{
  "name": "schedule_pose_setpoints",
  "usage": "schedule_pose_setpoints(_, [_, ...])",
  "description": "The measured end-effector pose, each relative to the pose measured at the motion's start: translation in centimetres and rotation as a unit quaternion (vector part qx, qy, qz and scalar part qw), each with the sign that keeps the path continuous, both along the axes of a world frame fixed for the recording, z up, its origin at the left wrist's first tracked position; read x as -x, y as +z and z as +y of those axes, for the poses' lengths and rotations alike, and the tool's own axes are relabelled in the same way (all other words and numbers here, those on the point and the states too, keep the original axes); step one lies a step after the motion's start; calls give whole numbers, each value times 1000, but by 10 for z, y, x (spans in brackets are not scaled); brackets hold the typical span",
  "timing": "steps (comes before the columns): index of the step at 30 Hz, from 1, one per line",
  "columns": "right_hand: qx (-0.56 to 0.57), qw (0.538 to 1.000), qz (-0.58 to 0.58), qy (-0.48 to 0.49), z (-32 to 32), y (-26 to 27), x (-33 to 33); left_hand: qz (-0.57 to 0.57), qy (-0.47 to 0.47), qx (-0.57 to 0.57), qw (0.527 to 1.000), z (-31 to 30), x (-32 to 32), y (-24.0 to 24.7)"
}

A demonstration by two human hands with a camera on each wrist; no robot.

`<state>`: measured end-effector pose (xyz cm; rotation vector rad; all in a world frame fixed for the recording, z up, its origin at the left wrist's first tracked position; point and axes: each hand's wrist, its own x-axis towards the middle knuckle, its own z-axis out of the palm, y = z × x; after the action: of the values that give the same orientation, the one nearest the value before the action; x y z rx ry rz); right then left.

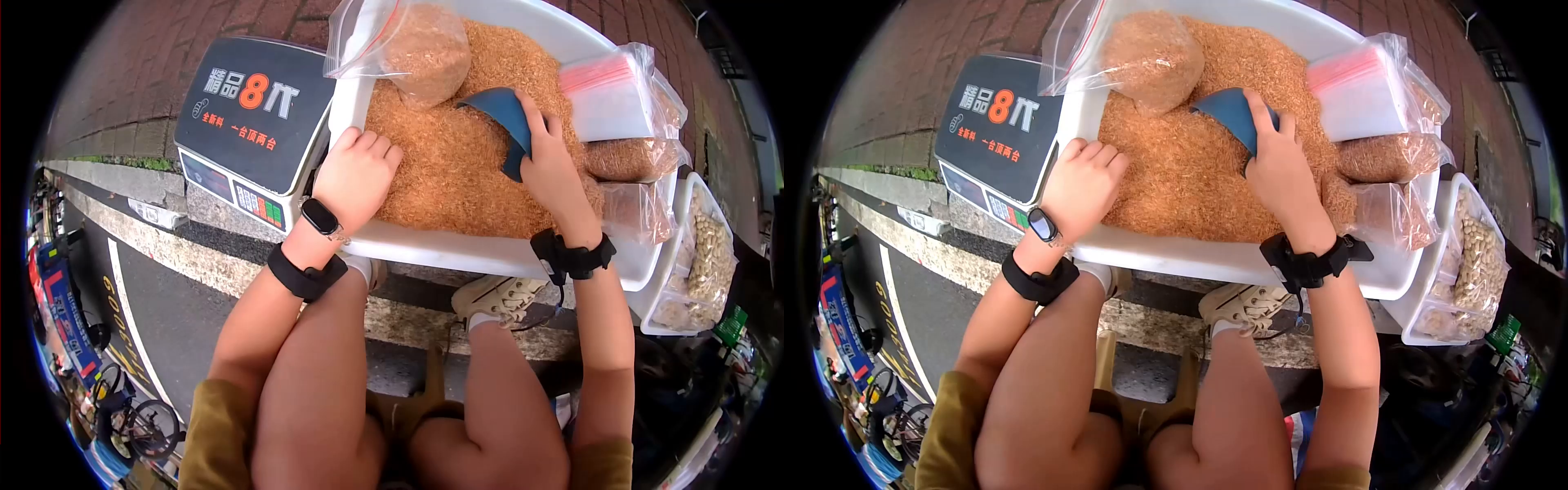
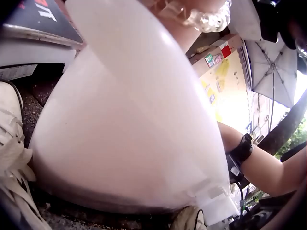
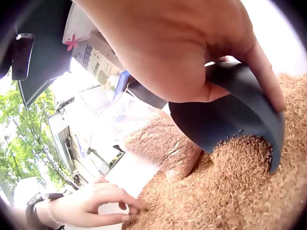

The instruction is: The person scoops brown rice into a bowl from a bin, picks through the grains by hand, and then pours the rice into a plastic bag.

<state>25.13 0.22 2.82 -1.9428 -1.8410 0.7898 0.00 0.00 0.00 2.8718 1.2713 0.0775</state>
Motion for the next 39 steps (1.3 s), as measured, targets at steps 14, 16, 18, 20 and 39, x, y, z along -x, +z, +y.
schedule_pose_setpoints(14, [257, 790, 509, -224, -22, -18, -65, -123, -3, 36, 992, 3, -3, 11])
schedule_pose_setpoints(16, [190, 788, 523, -264, -38, -15, -69, -198, -7, 37, 980, 6, -2, 12])
schedule_pose_setpoints(18, [75, 778, 548, -296, -64, -14, -62, -227, -3, 61, 972, 5, 0, 14])
schedule_pose_setpoints(20, [88, 743, 581, -321, -81, -9, -60, -268, 4, 78, 960, 4, 0, 19])
schedule_pose_setpoints(39, [-32, 631, 670, -390, -133, -9, -48, -124, 69, 112, 984, -64, 36, 27])
